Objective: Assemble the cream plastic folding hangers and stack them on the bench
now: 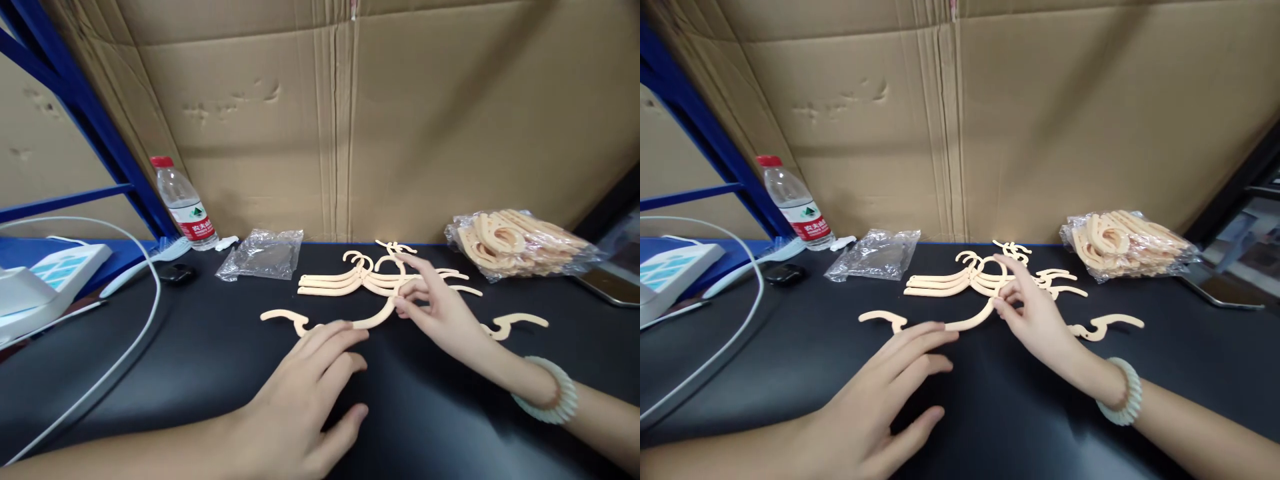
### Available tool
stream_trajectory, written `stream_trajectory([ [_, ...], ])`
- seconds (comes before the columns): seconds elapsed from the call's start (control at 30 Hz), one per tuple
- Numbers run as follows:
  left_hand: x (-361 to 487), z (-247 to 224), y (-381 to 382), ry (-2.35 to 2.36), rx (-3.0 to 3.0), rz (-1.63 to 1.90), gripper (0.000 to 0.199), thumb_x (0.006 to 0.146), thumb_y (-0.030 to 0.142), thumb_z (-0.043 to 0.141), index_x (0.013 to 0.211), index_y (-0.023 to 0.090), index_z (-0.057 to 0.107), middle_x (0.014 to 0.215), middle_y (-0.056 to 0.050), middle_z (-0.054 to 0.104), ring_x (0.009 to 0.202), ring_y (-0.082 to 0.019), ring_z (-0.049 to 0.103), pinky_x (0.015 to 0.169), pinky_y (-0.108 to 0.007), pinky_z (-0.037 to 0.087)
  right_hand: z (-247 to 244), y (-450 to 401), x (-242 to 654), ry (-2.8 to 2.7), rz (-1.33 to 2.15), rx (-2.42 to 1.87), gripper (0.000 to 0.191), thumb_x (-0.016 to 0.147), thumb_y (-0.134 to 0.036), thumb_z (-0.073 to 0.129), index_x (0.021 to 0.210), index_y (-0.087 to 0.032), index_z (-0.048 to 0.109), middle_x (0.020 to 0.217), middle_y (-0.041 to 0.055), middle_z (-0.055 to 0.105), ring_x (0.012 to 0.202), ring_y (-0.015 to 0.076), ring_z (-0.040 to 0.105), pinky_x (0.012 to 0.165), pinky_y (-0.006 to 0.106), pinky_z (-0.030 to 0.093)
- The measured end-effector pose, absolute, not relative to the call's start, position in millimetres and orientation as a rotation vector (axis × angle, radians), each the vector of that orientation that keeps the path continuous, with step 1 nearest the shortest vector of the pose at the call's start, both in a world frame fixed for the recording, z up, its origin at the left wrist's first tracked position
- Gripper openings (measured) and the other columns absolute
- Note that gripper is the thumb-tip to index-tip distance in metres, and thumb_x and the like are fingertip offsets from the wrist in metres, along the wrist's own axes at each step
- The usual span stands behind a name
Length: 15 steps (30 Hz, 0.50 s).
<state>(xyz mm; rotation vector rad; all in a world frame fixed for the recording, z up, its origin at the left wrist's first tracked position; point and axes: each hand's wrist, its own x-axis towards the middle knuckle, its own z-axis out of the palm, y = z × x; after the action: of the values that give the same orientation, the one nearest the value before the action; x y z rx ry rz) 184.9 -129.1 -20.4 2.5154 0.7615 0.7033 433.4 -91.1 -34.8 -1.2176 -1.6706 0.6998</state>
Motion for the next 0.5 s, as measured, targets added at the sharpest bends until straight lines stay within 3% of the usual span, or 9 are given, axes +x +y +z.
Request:
stream_trajectory([
  [0.07,184,-24,-127,0.810,2.601,0.630,0.047,0.084,0.031,0.061,0.129,0.020,0.055,0.146,-0.013,0.044,0.136,-0.036,0.034,0.111,-0.051,0.026,-38,-93,430,-1.794,0.582,-1.252,0.050,0.087,-0.023,0.054,0.134,-0.025,0.039,0.079,-0.0005,0.059,0.075,0.0177,0.062,0.072,0.035,0.056],
  [0.17,184,-28,-124,0.840,2.645,0.545,0.057,0.086,0.037,0.058,0.139,0.020,0.045,0.147,-0.013,0.042,0.135,-0.035,0.036,0.112,-0.053,0.026,-41,-93,429,-1.914,0.421,-1.269,0.047,0.087,-0.017,0.052,0.132,-0.023,0.042,0.080,-0.0003,0.061,0.076,0.0177,0.062,0.079,0.037,0.052],
  [0.37,183,-36,-120,0.868,2.764,0.428,0.060,0.087,0.035,0.055,0.143,0.021,0.037,0.149,-0.011,0.039,0.137,-0.032,0.035,0.112,-0.055,0.026,-49,-86,434,-1.997,0.370,-1.300,0.034,0.088,-0.018,0.054,0.121,-0.021,0.050,0.077,-0.0002,0.062,0.069,0.0160,0.059,0.066,0.030,0.049],
  [0.5,184,-32,-115,0.854,2.808,0.475,0.052,0.087,0.030,0.055,0.137,0.022,0.043,0.146,-0.010,0.044,0.134,-0.031,0.039,0.111,-0.055,0.031,-52,-84,436,-2.032,0.264,-1.333,0.020,0.087,-0.018,0.055,0.107,-0.020,0.057,0.077,0.0007,0.062,0.065,0.0156,0.057,0.062,0.029,0.046],
])
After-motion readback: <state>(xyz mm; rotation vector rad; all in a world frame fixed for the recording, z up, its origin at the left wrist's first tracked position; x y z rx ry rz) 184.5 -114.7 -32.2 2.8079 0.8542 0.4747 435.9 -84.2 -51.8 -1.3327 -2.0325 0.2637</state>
